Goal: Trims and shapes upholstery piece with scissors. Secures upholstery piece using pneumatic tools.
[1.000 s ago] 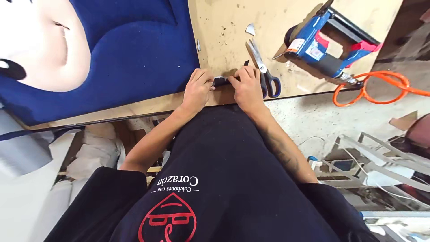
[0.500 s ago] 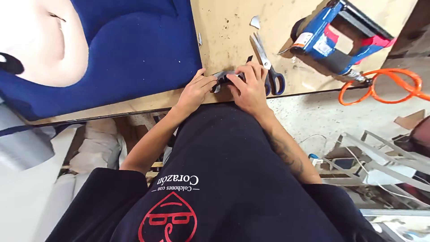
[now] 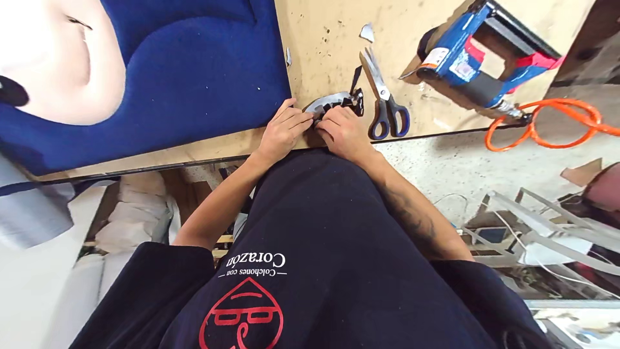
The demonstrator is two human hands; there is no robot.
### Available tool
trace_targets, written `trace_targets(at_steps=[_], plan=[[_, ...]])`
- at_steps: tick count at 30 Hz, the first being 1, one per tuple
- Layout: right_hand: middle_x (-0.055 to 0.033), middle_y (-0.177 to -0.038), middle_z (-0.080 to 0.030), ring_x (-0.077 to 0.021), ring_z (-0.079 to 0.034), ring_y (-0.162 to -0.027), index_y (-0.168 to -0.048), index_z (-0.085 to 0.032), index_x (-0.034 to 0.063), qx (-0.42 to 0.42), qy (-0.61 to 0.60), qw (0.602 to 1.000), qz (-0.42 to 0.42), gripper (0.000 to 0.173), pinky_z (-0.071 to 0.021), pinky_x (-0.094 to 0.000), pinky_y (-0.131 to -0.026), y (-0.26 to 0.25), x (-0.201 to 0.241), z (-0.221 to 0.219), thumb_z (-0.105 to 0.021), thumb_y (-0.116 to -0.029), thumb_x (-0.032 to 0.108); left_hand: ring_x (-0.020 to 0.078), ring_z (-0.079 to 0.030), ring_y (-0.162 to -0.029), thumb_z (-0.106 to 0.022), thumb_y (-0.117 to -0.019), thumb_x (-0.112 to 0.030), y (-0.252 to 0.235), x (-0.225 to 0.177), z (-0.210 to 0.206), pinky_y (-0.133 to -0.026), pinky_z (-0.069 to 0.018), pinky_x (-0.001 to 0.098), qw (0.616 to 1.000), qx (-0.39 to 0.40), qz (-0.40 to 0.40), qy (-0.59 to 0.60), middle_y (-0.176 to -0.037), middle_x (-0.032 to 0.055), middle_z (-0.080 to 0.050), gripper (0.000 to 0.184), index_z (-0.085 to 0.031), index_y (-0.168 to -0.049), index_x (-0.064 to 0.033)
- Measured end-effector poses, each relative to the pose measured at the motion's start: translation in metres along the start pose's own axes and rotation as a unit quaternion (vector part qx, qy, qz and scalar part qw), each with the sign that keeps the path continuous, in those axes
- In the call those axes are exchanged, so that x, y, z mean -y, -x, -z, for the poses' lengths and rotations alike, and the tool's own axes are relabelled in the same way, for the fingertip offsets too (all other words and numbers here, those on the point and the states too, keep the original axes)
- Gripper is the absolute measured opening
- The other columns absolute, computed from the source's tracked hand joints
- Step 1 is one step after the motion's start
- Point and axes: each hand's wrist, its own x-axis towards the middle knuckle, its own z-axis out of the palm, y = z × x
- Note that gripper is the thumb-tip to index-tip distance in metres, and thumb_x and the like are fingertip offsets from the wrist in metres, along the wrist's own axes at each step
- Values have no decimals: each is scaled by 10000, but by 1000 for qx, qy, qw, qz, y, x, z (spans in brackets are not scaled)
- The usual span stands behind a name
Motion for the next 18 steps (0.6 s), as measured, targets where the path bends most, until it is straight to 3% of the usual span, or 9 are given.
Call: trace_targets(at_steps=[5, 9, 13, 14, 16, 18], plan=[[-136, -1035, -714, -287, -684, -1014, -1017, -720, 40, -16, -45, 998, -50, 190, -530, -458, -895, 0, 2, -1, -570, -1033, 157, 308, -627, -1250, -652, -1011, -194, 2, 0, -6, -1206, -335, 534, 998, -1, -17, -55, -1260, 70, -727, 194, -777, -1115, -88], [-133, -1057, -710, -283, -689, -1004, -1019, -704, 33, -19, -36, 997, -70, 188, -532, -466, -858, -5, 4, -2, -540, -1045, 120, 301, -617, -1275, -622, -1008, -102, -2, 1, -12, -1203, -327, 554, 997, -12, -43, -67, -1243, 88, -731, 144, -756, -1020, -50], [-169, -1336, -631, -331, -708, -993, -1038, -667, 19, 1, -19, 995, -102, 171, -601, -480, -786, -11, 8, 1, -518, -1050, 101, 297, -646, -1249, -591, -983, -11, -7, 3, -20, -1204, -349, 536, 996, -35, -63, -49, -1148, 139, -753, 153, -739, -983, 27], [-170, -1348, -617, -331, -706, -1013, -1062, -658, 18, 16, -34, 993, -112, 173, -609, -473, -800, -12, 8, 5, -512, -1057, 109, 299, -653, -1240, -590, -980, -12, -8, 2, -21, -1202, -359, 534, 996, -40, -59, -44, -1139, 146, -754, 156, -738, -988, 38], [-165, -1306, -631, -304, -679, -1121, -1125, -650, 19, 40, -81, 986, -137, 154, -587, -446, -928, -18, 10, 13, -545, -1039, 92, 302, -667, -1214, -599, -976, -21, -9, 1, -22, -1192, -377, 533, 997, -54, -42, -30, -1124, 156, -756, 159, -740, -1003, 46], [-190, -1202, -649, -315, -666, -1107, -1189, -653, 5, 46, -107, 982, -146, 225, -558, -442, -973, -24, 10, 21, -586, -974, 3, 313, -682, -1182, -614, -966, -29, -11, 1, -23, -1183, -387, 545, 997, -74, -21, -13, -1097, 164, -759, 155, -747, -994, 45]])
